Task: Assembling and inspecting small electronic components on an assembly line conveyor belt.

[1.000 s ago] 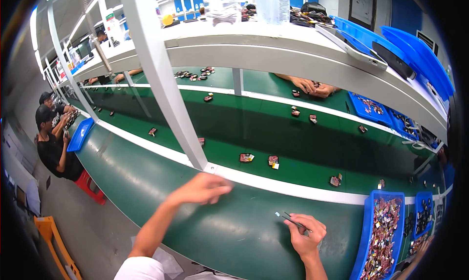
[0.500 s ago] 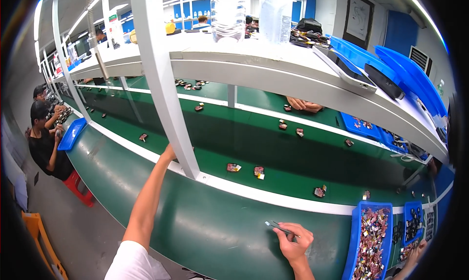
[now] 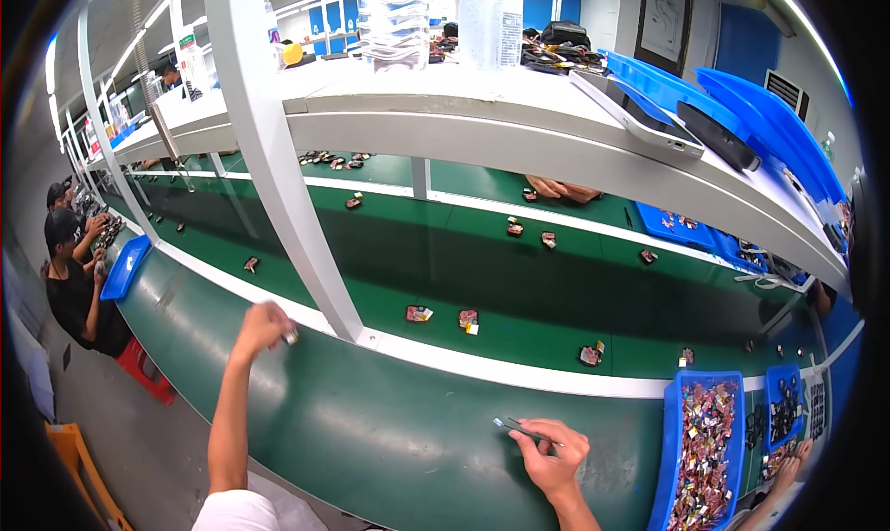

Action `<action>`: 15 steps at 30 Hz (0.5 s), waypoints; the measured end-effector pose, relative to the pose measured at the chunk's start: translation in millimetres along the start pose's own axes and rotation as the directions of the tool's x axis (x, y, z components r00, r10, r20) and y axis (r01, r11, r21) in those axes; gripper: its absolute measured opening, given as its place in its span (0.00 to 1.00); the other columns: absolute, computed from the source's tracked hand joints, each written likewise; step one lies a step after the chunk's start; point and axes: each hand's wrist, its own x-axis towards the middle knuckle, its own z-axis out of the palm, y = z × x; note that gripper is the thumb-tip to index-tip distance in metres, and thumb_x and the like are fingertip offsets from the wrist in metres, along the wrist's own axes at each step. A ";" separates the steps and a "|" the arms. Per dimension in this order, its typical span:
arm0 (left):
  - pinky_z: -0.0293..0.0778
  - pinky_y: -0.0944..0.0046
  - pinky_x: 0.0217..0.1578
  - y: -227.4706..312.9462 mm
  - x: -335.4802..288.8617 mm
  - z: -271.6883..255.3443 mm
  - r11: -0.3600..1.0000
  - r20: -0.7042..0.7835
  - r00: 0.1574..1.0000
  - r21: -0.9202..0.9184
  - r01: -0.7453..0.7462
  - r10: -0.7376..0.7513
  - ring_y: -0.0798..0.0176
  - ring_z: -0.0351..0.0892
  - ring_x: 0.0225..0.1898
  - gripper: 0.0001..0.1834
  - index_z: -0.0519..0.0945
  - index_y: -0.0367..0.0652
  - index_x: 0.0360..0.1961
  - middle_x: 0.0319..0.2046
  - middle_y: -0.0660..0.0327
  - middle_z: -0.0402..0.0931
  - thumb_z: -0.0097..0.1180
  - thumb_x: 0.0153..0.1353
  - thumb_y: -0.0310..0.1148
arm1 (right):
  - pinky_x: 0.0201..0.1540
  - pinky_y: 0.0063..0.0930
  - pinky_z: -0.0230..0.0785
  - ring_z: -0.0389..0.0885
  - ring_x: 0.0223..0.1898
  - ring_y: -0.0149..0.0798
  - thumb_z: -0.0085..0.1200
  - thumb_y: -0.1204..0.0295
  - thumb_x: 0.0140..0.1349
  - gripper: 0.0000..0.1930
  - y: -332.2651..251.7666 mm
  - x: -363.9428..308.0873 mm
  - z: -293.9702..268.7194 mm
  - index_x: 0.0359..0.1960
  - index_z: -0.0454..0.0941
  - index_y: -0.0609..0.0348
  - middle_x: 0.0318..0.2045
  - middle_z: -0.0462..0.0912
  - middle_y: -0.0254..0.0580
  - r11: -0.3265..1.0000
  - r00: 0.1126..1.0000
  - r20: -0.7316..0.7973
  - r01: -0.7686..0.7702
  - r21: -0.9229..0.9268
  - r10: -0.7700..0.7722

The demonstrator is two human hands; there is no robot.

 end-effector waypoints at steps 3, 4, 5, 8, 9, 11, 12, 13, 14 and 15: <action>0.68 0.70 0.13 43.6 -68.0 34.1 0.993 0.304 0.952 -0.102 0.052 -0.019 0.71 0.75 0.16 0.08 0.80 0.36 0.33 0.23 0.60 0.80 0.68 0.58 0.27 | 0.16 0.17 0.57 0.64 0.11 0.22 0.76 0.81 0.43 0.12 4.4 -3.8 -2.8 0.29 0.85 0.58 0.31 0.90 0.42 1.000 1.000 0.008 -0.012 0.009 0.012; 0.69 0.70 0.15 61.1 -86.6 50.6 0.996 0.358 0.933 -0.061 0.066 -0.040 0.71 0.76 0.17 0.09 0.80 0.38 0.35 0.24 0.61 0.81 0.69 0.60 0.29 | 0.16 0.16 0.56 0.64 0.11 0.22 0.75 0.81 0.43 0.12 4.7 -4.6 -2.3 0.29 0.85 0.59 0.30 0.90 0.41 1.000 1.000 0.010 -0.027 0.011 0.026; 0.71 0.70 0.16 67.0 -95.9 73.8 0.997 0.438 0.899 -0.049 0.054 -0.027 0.73 0.76 0.18 0.07 0.81 0.41 0.37 0.26 0.62 0.82 0.67 0.62 0.30 | 0.16 0.16 0.56 0.64 0.12 0.21 0.75 0.81 0.43 0.12 7.0 -5.6 -2.8 0.29 0.85 0.59 0.30 0.90 0.41 0.999 0.999 0.009 -0.042 0.002 0.042; 0.76 0.67 0.29 47.9 -118.1 117.8 0.896 0.424 0.792 -0.271 -0.353 0.440 0.73 0.79 0.27 0.08 0.81 0.41 0.40 0.31 0.62 0.83 0.67 0.63 0.30 | 0.17 0.16 0.56 0.68 0.15 0.21 0.74 0.83 0.45 0.10 4.5 -6.9 6.2 0.29 0.85 0.61 0.30 0.89 0.43 0.995 0.996 0.011 -0.089 0.048 0.089; 0.76 0.66 0.34 52.0 -121.3 121.5 0.819 0.440 0.706 -0.140 -0.557 0.555 0.69 0.78 0.28 0.10 0.81 0.41 0.41 0.36 0.60 0.81 0.68 0.63 0.34 | 0.19 0.15 0.57 0.72 0.18 0.22 0.73 0.83 0.46 0.10 -4.9 -3.2 6.7 0.29 0.85 0.62 0.29 0.88 0.42 0.991 0.991 0.011 -0.131 0.041 0.130; 0.76 0.65 0.33 75.3 -126.5 115.8 0.836 0.526 0.674 -0.147 -0.529 0.519 0.67 0.79 0.29 0.16 0.82 0.42 0.47 0.42 0.59 0.79 0.68 0.62 0.38 | 0.19 0.15 0.57 0.73 0.19 0.22 0.73 0.84 0.45 0.10 -1.8 -3.7 1.1 0.29 0.85 0.62 0.29 0.88 0.42 0.990 0.991 0.005 -0.137 0.033 0.137; 0.77 0.66 0.31 80.0 -123.7 109.3 0.806 0.524 0.634 -0.202 -0.556 0.569 0.68 0.80 0.30 0.18 0.82 0.42 0.49 0.44 0.59 0.79 0.68 0.63 0.39 | 0.20 0.15 0.58 0.74 0.20 0.22 0.73 0.84 0.45 0.10 2.1 -6.4 -3.6 0.29 0.85 0.63 0.29 0.88 0.41 0.988 0.987 -0.030 -0.155 0.011 0.156; 0.77 0.67 0.29 81.6 -113.1 96.6 0.892 0.576 0.686 -0.216 -0.396 0.444 0.70 0.81 0.30 0.17 0.83 0.43 0.50 0.44 0.60 0.81 0.67 0.64 0.40 | 0.22 0.15 0.59 0.76 0.23 0.23 0.72 0.85 0.45 0.10 5.2 -8.0 -4.8 0.29 0.84 0.63 0.30 0.87 0.41 0.983 0.982 -0.033 -0.184 0.030 0.184; 0.78 0.68 0.26 82.1 -100.9 79.8 0.949 0.630 0.710 -0.220 -0.225 0.314 0.71 0.82 0.31 0.17 0.83 0.43 0.50 0.43 0.60 0.83 0.65 0.65 0.41 | 0.22 0.15 0.59 0.76 0.23 0.23 0.72 0.85 0.45 0.10 7.0 -8.8 -5.3 0.29 0.84 0.63 0.30 0.87 0.41 0.983 0.983 -0.028 -0.182 0.034 0.183; 0.78 0.68 0.23 70.9 -80.3 64.8 0.970 0.580 0.781 -0.192 -0.148 0.234 0.71 0.82 0.30 0.16 0.84 0.43 0.49 0.41 0.61 0.84 0.64 0.66 0.41 | 0.22 0.15 0.59 0.76 0.23 0.23 0.72 0.85 0.46 0.10 6.5 -8.6 -6.1 0.30 0.84 0.64 0.30 0.87 0.42 0.981 0.981 -0.043 -0.189 0.032 0.191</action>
